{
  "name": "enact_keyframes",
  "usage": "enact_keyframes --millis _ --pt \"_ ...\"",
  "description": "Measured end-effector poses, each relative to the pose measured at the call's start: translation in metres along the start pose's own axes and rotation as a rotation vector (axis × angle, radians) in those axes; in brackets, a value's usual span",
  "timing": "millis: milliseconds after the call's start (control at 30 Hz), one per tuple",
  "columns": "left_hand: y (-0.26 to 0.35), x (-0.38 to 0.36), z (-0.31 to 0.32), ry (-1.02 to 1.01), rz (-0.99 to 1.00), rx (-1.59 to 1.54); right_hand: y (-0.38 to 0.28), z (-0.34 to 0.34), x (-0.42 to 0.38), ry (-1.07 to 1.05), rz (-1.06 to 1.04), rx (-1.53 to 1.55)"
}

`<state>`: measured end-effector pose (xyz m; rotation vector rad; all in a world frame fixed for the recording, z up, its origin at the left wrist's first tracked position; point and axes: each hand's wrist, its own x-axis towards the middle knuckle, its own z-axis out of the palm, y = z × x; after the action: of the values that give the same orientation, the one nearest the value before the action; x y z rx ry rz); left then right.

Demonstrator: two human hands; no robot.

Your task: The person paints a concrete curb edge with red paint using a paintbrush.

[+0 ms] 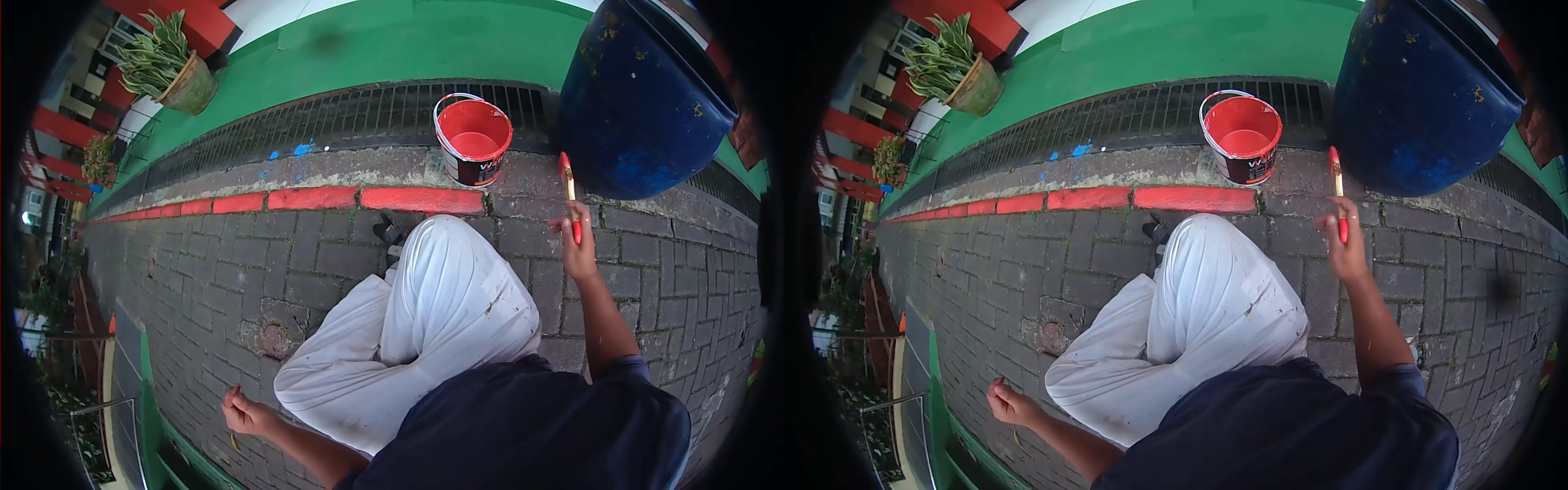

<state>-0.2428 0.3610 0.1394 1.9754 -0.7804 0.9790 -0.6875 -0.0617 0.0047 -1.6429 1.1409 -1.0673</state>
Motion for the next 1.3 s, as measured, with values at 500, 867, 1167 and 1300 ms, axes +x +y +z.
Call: enact_keyframes --millis 500,867,1167,1300 --pt "0.014 0.009 0.091 -0.629 0.019 0.086 -0.015 0.128 0.273 -0.282 -0.003 -0.64" --pt "0.016 0.009 0.104 -0.643 0.029 0.104 0.055 0.168 0.295 -0.459 0.139 -0.755" --pt "0.022 -0.001 0.099 -0.689 -0.045 0.121 -0.021 0.127 0.279 -0.325 0.179 -0.531" --pt "0.01 -0.017 0.104 -0.804 -0.139 0.181 -0.057 0.092 0.246 -0.223 0.015 -0.38"
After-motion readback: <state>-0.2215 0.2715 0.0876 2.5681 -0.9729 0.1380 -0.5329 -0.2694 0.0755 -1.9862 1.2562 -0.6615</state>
